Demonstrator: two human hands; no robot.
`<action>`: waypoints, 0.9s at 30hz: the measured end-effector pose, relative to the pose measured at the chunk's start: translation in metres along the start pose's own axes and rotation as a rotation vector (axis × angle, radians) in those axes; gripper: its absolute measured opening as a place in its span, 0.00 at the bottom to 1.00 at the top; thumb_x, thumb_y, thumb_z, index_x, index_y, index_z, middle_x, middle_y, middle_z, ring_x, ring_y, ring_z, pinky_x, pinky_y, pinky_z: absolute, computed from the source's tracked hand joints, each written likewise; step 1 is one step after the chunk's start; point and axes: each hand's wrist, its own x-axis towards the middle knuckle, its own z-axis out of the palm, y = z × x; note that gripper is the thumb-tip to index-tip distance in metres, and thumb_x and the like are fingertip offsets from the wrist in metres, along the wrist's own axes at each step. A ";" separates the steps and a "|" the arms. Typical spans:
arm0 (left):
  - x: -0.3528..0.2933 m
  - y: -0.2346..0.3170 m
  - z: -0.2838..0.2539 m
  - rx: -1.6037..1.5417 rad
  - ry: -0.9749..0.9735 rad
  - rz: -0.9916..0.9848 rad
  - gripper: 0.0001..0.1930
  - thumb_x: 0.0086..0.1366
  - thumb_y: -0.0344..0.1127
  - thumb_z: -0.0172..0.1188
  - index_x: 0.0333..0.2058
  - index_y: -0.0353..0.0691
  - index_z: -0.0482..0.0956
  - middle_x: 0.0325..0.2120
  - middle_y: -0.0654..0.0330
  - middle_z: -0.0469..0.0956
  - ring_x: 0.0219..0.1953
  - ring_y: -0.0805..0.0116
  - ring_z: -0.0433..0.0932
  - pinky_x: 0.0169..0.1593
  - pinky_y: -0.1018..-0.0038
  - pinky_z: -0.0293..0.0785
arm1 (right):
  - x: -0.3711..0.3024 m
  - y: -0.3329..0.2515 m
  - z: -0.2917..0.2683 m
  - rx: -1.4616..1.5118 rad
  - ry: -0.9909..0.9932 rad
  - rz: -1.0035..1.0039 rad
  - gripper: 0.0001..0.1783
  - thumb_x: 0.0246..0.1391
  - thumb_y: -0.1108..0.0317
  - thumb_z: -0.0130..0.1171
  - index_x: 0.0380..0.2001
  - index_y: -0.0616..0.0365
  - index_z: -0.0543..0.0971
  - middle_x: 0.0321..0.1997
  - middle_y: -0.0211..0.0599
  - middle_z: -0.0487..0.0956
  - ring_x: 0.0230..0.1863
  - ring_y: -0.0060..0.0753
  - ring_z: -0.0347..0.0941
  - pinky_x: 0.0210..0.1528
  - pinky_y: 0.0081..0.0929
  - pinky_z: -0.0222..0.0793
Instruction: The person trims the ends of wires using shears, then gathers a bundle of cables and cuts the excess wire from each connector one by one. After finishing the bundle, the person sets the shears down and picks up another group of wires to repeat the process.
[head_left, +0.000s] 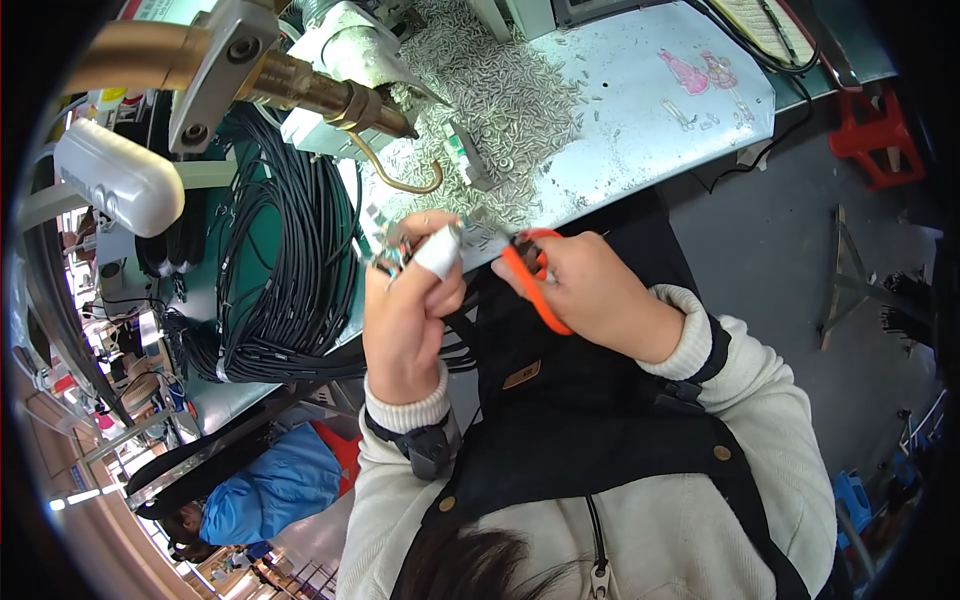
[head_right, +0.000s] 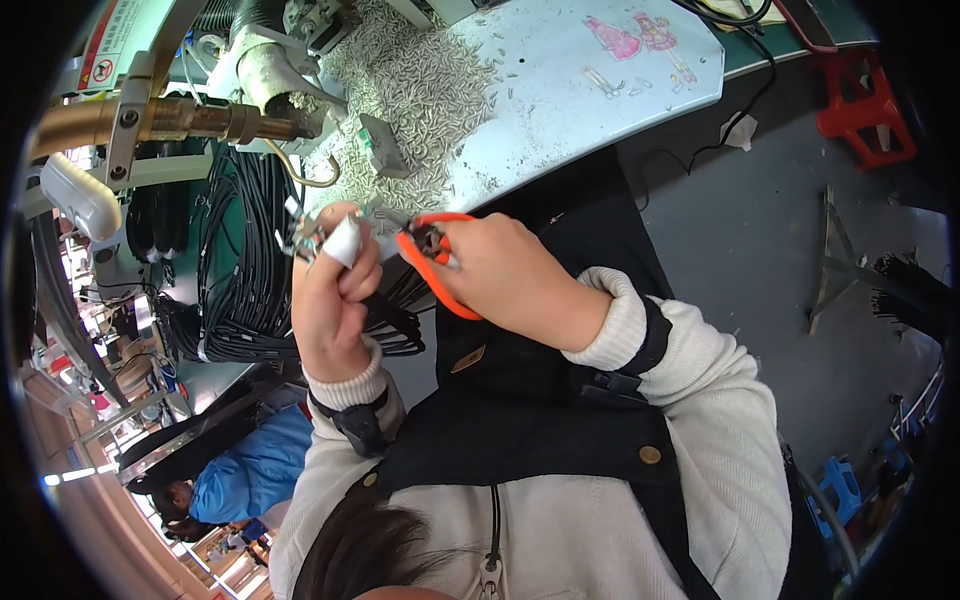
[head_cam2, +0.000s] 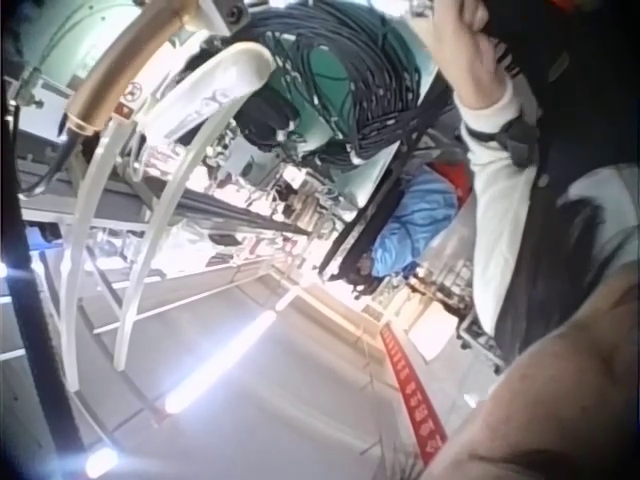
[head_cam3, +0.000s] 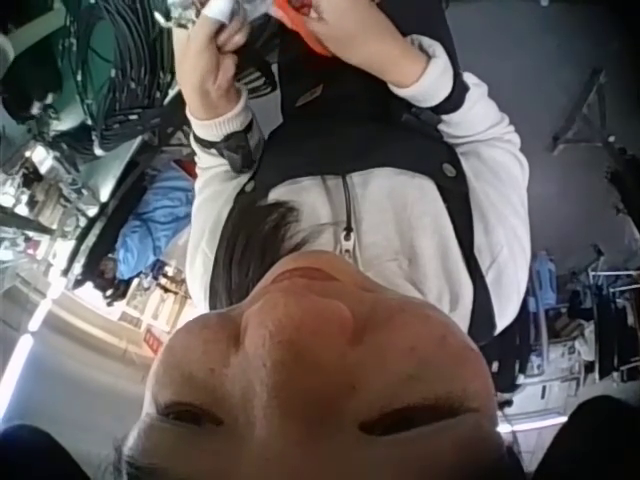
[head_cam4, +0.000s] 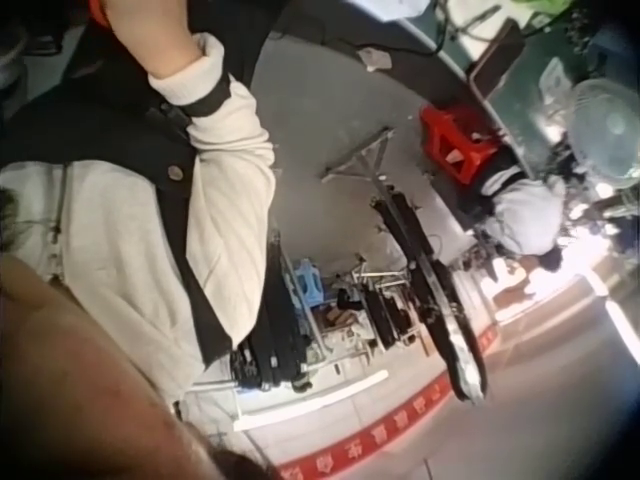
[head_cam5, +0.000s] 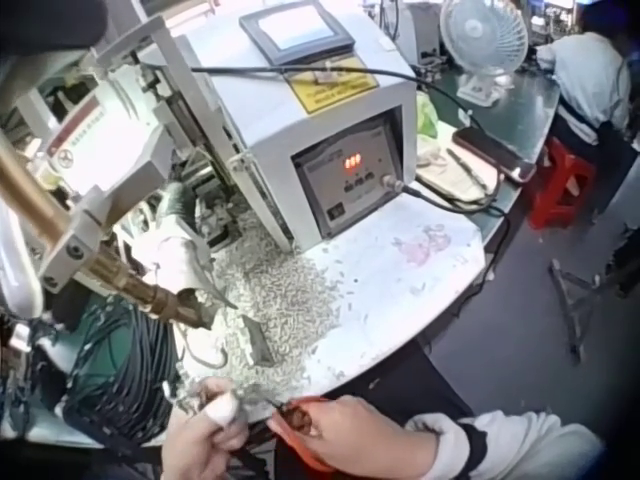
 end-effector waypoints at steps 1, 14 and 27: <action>0.007 0.003 0.002 -0.045 0.008 -0.048 0.06 0.55 0.25 0.52 0.33 0.33 0.70 0.17 0.68 0.64 0.12 0.85 0.53 0.14 0.87 0.45 | 0.002 -0.009 -0.007 0.208 -0.019 0.110 0.12 0.47 0.65 0.56 0.19 0.62 0.69 0.09 0.29 0.67 0.10 0.23 0.66 0.14 0.20 0.60; 0.051 0.015 -0.011 -0.058 -0.070 -0.124 0.08 0.55 0.28 0.54 0.34 0.34 0.69 0.16 0.68 0.62 0.11 0.85 0.52 0.13 0.88 0.44 | 0.071 -0.015 -0.020 0.461 0.125 0.185 0.12 0.50 0.65 0.53 0.26 0.64 0.67 0.10 0.27 0.64 0.08 0.17 0.61 0.11 0.16 0.56; 0.047 0.019 -0.001 0.078 -0.010 -0.042 0.08 0.53 0.29 0.57 0.29 0.34 0.68 0.13 0.70 0.61 0.10 0.85 0.51 0.13 0.86 0.43 | 0.072 -0.015 -0.021 0.499 0.104 0.169 0.14 0.50 0.64 0.53 0.23 0.64 0.65 0.09 0.27 0.64 0.07 0.17 0.60 0.10 0.17 0.54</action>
